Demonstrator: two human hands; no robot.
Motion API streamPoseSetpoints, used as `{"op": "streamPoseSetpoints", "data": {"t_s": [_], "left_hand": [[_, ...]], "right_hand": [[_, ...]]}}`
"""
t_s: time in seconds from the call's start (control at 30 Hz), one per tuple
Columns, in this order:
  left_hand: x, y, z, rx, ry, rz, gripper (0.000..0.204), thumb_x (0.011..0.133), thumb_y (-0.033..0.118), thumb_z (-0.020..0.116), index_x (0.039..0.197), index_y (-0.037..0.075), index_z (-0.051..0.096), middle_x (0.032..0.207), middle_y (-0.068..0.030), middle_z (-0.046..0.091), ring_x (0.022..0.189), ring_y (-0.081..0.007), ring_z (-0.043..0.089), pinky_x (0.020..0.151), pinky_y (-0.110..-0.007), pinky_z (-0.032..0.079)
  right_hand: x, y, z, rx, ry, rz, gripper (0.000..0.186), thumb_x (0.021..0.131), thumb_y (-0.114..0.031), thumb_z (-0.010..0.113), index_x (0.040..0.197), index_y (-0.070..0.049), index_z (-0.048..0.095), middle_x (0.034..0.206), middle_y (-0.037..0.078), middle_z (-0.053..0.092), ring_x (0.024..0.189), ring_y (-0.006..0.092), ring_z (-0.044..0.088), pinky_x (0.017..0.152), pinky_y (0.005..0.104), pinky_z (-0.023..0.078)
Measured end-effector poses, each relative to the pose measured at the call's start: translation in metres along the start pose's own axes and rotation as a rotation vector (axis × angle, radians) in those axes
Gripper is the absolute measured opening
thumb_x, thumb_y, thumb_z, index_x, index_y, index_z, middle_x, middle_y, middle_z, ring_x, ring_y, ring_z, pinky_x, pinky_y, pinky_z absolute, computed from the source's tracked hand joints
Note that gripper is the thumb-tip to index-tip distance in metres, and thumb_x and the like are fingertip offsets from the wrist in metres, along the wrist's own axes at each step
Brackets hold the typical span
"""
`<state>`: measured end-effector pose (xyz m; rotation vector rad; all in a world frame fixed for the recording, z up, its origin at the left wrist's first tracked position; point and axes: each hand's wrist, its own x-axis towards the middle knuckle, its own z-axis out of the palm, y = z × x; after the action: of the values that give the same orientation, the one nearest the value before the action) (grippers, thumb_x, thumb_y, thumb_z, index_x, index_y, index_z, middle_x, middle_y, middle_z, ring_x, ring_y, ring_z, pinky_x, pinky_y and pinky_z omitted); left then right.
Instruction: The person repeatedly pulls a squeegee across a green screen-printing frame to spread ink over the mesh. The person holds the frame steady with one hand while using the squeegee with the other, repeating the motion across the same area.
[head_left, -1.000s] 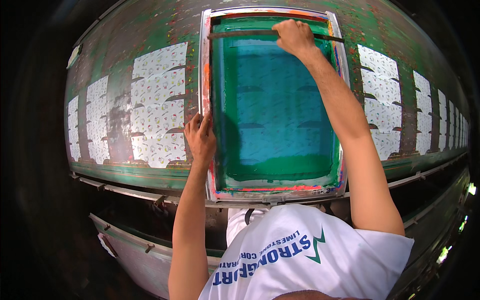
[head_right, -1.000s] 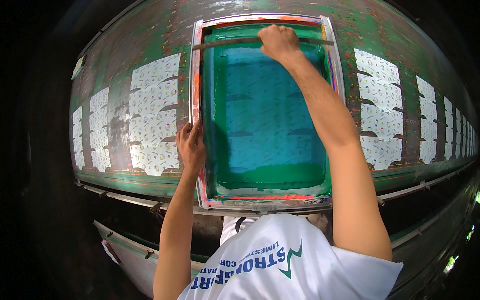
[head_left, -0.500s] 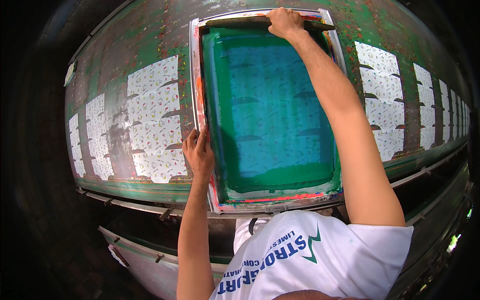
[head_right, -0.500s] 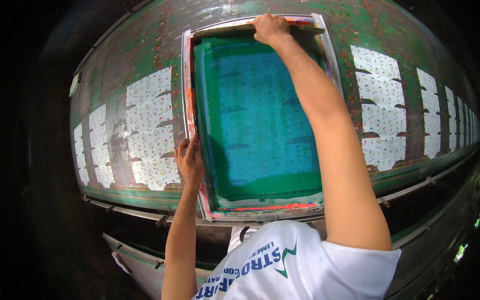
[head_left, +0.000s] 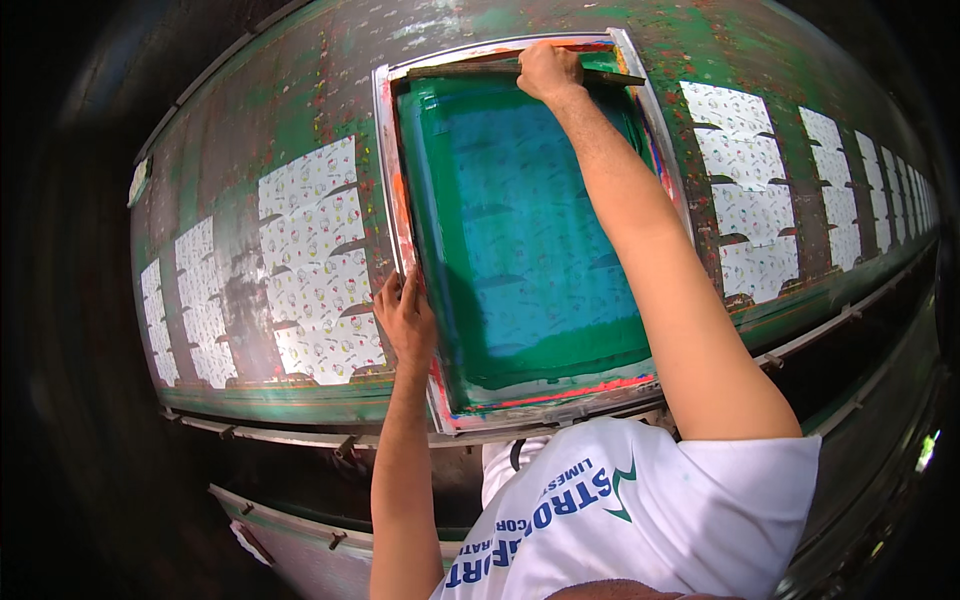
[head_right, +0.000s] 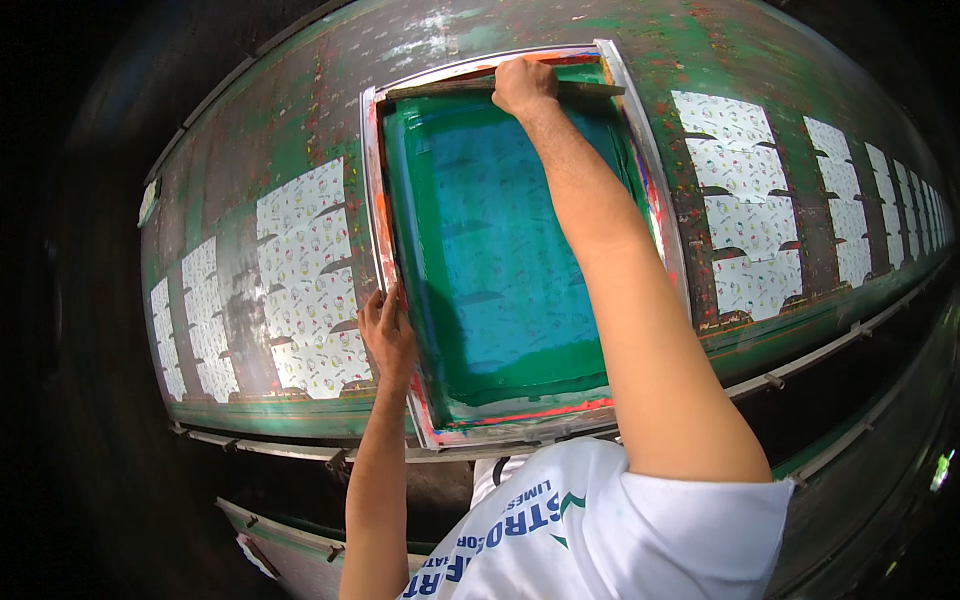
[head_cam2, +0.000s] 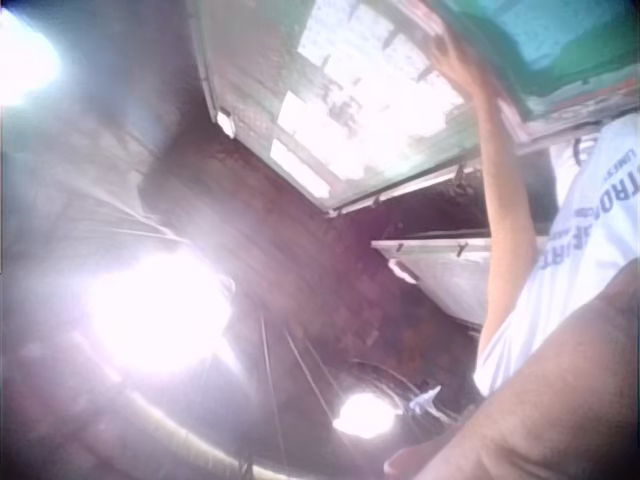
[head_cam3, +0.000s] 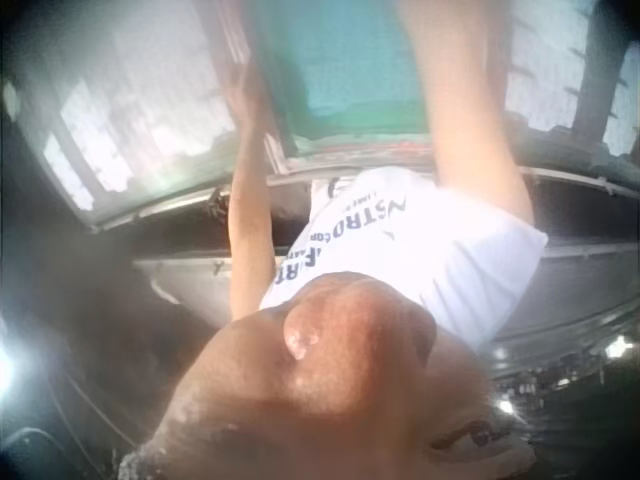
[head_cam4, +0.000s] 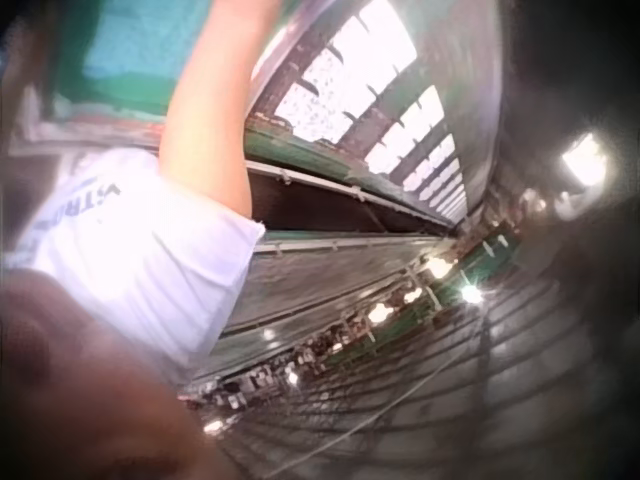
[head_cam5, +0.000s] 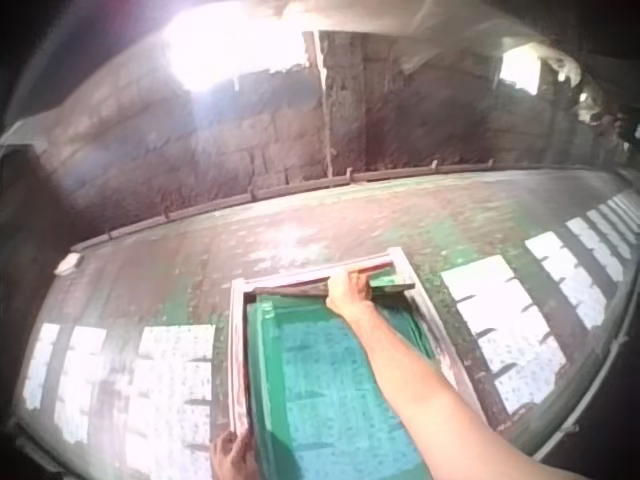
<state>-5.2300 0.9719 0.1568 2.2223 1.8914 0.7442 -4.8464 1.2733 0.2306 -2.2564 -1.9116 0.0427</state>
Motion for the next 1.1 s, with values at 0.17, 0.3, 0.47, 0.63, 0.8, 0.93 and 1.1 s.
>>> {"op": "streamPoseSetpoints", "data": {"t_s": [0.17,0.3,0.47,0.63,0.8,0.93,1.1], "left_hand": [[-0.001,-0.002,0.001,-0.049,0.023,-0.003,0.049,0.095,0.003,0.068,0.141,0.018,0.074,0.142,-0.0175,0.063,0.128,-0.0384,0.058,0.111,-0.052,0.046],[-0.002,-0.001,0.001,-0.060,0.048,0.001,0.048,0.095,0.004,0.069,0.140,0.019,0.073,0.141,-0.0170,0.063,0.126,-0.0387,0.058,0.111,-0.053,0.046],[-0.004,-0.002,0.000,-0.109,0.045,0.006,0.047,0.095,0.005,0.069,0.140,0.017,0.073,0.141,-0.0171,0.062,0.126,-0.0390,0.057,0.110,-0.053,0.045],[-0.002,-0.003,0.001,-0.129,0.061,0.009,0.044,0.097,0.007,0.068,0.140,0.017,0.073,0.142,-0.0180,0.062,0.126,-0.0398,0.057,0.109,-0.054,0.045],[0.000,-0.001,0.001,-0.120,0.068,0.033,0.041,0.099,0.009,0.067,0.139,0.017,0.073,0.141,-0.0212,0.062,0.127,-0.0413,0.057,0.109,-0.055,0.045],[0.000,-0.002,0.001,-0.123,0.076,0.056,0.041,0.100,0.010,0.066,0.140,0.018,0.073,0.138,-0.0241,0.063,0.125,-0.0435,0.058,0.110,-0.056,0.045],[0.001,-0.007,0.002,-0.117,0.068,0.100,0.043,0.099,0.008,0.062,0.140,0.017,0.072,0.133,-0.0247,0.063,0.121,-0.0444,0.059,0.108,-0.055,0.046]], "right_hand": [[-0.003,-0.003,-0.008,-0.024,-0.052,0.000,0.028,0.089,-0.017,0.073,0.114,-0.007,0.083,0.111,0.019,0.081,0.108,0.0379,0.079,0.093,0.0499,0.064],[-0.004,-0.001,-0.007,-0.064,-0.028,0.004,0.029,0.090,-0.018,0.074,0.115,-0.006,0.082,0.114,0.019,0.081,0.110,0.0385,0.079,0.094,0.0504,0.064],[-0.016,0.003,0.000,-0.089,0.003,0.085,0.028,0.089,-0.016,0.068,0.112,-0.020,0.083,0.110,0.015,0.081,0.108,0.0391,0.078,0.091,0.0531,0.063],[-0.046,-0.003,-0.001,-0.037,0.037,0.179,0.024,0.090,-0.015,0.068,0.108,-0.015,0.083,0.110,0.017,0.081,0.105,0.0405,0.079,0.088,0.0533,0.063],[-0.092,-0.008,-0.012,-0.019,0.031,0.329,0.022,0.091,-0.015,0.067,0.106,-0.010,0.083,0.107,0.018,0.081,0.103,0.0412,0.079,0.085,0.0528,0.064],[-0.145,-0.010,-0.028,-0.002,-0.033,0.436,0.019,0.093,-0.013,0.070,0.104,-0.008,0.084,0.106,0.017,0.082,0.104,0.0370,0.080,0.084,0.0486,0.065],[-0.234,-0.005,-0.044,0.013,-0.066,0.535,0.015,0.093,-0.014,0.073,0.100,-0.007,0.084,0.105,0.016,0.083,0.103,0.0361,0.080,0.085,0.0471,0.065]]}}
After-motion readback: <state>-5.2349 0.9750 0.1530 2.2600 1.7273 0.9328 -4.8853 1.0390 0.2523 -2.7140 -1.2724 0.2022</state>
